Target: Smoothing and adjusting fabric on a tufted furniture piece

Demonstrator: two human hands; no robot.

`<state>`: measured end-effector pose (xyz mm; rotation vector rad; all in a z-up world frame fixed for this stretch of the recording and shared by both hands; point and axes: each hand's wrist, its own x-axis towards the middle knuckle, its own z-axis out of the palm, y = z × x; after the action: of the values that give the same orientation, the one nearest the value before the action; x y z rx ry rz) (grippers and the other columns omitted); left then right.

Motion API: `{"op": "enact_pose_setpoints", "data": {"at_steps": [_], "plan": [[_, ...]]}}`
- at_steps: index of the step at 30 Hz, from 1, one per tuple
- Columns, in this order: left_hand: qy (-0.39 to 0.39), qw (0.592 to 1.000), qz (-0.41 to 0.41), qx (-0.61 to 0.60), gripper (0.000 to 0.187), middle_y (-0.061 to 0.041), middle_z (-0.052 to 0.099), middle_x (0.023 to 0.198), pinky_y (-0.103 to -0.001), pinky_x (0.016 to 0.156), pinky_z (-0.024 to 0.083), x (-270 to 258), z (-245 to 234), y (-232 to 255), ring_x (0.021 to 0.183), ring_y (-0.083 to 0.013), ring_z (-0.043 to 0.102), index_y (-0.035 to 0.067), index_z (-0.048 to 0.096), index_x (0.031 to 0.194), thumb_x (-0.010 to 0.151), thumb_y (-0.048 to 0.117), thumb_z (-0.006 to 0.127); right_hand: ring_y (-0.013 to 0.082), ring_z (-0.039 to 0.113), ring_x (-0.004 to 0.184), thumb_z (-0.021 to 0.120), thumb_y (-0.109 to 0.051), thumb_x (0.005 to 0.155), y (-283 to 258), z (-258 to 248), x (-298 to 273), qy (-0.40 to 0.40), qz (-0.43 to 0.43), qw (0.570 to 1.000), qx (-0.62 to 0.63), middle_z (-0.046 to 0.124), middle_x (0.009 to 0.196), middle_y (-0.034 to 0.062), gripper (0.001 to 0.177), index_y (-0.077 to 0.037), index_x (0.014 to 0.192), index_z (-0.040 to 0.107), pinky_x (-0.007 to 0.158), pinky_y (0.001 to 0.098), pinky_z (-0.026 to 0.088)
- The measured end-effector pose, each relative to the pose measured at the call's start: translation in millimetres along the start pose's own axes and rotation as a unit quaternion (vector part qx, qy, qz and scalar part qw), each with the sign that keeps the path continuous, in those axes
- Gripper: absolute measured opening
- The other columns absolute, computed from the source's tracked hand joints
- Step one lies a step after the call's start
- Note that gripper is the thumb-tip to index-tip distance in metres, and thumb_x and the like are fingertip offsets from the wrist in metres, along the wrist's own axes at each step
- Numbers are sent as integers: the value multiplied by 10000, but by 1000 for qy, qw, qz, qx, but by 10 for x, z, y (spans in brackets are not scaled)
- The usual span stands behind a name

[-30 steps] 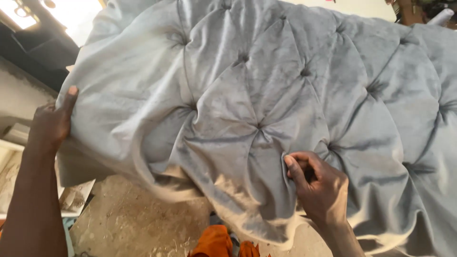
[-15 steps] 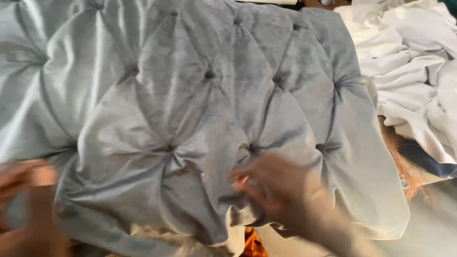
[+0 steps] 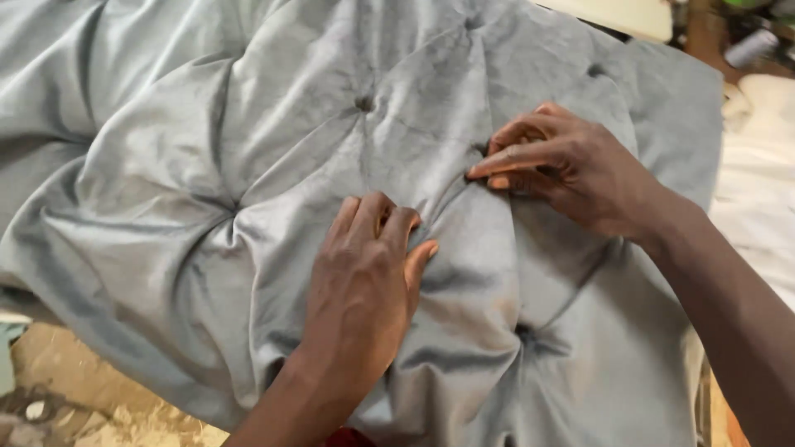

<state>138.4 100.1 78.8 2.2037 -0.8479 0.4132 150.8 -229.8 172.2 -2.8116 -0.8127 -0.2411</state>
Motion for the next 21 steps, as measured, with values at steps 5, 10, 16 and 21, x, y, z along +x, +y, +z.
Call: {"op": "enact_pose_setpoints", "data": {"at_steps": [5, 10, 16, 21], "plan": [[4, 999, -27, 37, 171, -52, 680, 1050, -504, 904, 559, 19, 169, 89, 1013, -304, 617, 113, 771, 1051, 1198, 151, 852, 234, 767, 1194, 923, -270, 1119, 118, 47, 205, -23, -6, 1000, 8, 887, 1336, -22, 262, -353, 1357, 994, 923, 435, 654], [37, 996, 1, 75, 254, -86, 658, 1044, -518, 903, 554, 57, 228, -1, 1008, -329, 626, 89, 706, 1015, 1262, 133, 748, 276, 721, 1235, 574, -370, 1299, 229, -33, 291, -117, -4, 993, -10, 793, 1381, -3, 331, -247, 1405, 863, 1011, 485, 601], [21, 990, -13, 137, 269, -95, 679, 1073, -517, 911, 561, -35, 188, 79, 1055, -338, 637, 89, 744, 1048, 1275, 233, 758, 294, 713, 1235, 667, -369, 1268, 101, -2, 239, -92, -16, 994, -57, 811, 1271, 20, 262, -183, 1352, 831, 979, 494, 613], [34, 981, -49, 184, 307, -109, 647, 1067, -539, 885, 533, -239, 80, 184, 1068, -373, 618, 95, 706, 1009, 1234, 285, 794, 209, 763, 1247, 900, -515, 1125, -64, 49, 24, -21, 70, 981, -182, 909, 1048, -44, 509, -278, 1573, 851, 769, 453, 699]]}}
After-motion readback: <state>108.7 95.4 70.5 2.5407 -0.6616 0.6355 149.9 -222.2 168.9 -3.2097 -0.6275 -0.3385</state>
